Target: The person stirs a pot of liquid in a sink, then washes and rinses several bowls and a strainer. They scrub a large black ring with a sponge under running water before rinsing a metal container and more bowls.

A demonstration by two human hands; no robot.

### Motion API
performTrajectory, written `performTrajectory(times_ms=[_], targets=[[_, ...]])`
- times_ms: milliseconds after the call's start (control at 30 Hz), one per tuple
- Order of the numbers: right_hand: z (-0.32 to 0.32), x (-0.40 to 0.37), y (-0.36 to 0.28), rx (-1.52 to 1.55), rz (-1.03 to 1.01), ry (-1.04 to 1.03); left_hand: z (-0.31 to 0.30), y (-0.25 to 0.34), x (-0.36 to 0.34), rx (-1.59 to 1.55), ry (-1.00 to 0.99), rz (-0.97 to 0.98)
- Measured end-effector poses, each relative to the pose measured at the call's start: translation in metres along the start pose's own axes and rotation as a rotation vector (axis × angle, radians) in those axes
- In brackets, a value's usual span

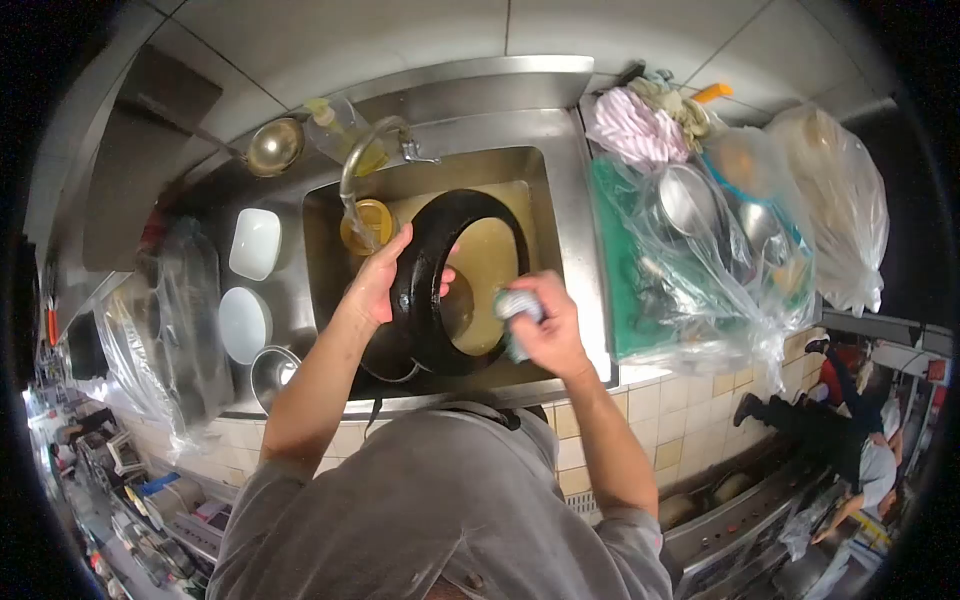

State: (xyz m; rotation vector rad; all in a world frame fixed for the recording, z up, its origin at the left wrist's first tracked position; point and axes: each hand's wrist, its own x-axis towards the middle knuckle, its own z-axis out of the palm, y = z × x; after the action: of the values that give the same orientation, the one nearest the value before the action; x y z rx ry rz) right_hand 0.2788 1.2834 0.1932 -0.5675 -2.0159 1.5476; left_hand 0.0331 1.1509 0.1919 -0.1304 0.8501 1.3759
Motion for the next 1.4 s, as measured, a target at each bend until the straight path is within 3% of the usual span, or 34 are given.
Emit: performTrajectory(times_ms=[100, 167, 233, 433, 533, 600, 700, 767, 900, 967, 1100, 1233, 1333, 1367, 1400], targets=[[-0.024, 0.029, 0.011, -0.063, 0.182, 0.033, -0.027, 0.005, 0.009, -0.039, 0.046, 0.075], [-0.034, 0.051, 0.037, -0.149, 0.149, 0.001, -0.030, 0.020, 0.012, -0.091, 0.100, 0.116], [-0.036, 0.079, 0.047, -0.382, 0.071, -0.046, -0.037, 0.033, 0.022, -0.110, 0.108, 0.141], [-0.054, 0.181, 0.093, -0.667, -0.142, -0.222, -0.033, 0.059, 0.022, -0.072, 0.282, 0.184], [-0.067, 0.220, 0.102, -0.779, -0.173, -0.161, -0.032, 0.063, 0.014, -0.133, 0.225, 0.206], [-0.070, 0.233, 0.111, -0.847, -0.297, 0.006, -0.038, 0.058, 0.015, -0.177, 0.196, 0.211], [-0.025, 0.228, 0.096, -0.659, -0.121, -0.094, -0.041, 0.045, 0.025, -0.293, 0.077, 0.313], [0.015, 0.221, 0.086, -0.674, -0.183, -0.232, -0.023, 0.045, 0.018, -0.402, 0.331, 0.437], [0.069, 0.213, 0.090, -0.685, -0.352, -0.464, -0.025, 0.030, 0.018, -0.510, 0.280, 0.537], [0.085, 0.217, 0.119, -0.847, -0.453, -0.530, -0.017, 0.016, 0.015, -0.510, 0.286, 0.608], [0.099, 0.208, 0.141, -0.675, -0.290, -0.505, 0.004, -0.005, -0.014, -0.616, 0.383, 0.510], [0.111, 0.206, 0.139, -0.532, -0.285, -0.564, 0.011, -0.024, -0.019, -0.662, 0.255, 0.500], [0.112, 0.203, 0.148, -0.183, -0.011, -0.587, 0.014, -0.030, -0.036, -0.687, 0.218, 0.509], [0.103, 0.203, 0.148, -0.184, -0.024, -0.589, 0.014, -0.031, -0.043, -0.673, 0.184, 0.521], [0.090, 0.202, 0.148, -0.276, 0.137, -0.644, 0.012, -0.032, -0.051, -0.672, 0.201, 0.501]])
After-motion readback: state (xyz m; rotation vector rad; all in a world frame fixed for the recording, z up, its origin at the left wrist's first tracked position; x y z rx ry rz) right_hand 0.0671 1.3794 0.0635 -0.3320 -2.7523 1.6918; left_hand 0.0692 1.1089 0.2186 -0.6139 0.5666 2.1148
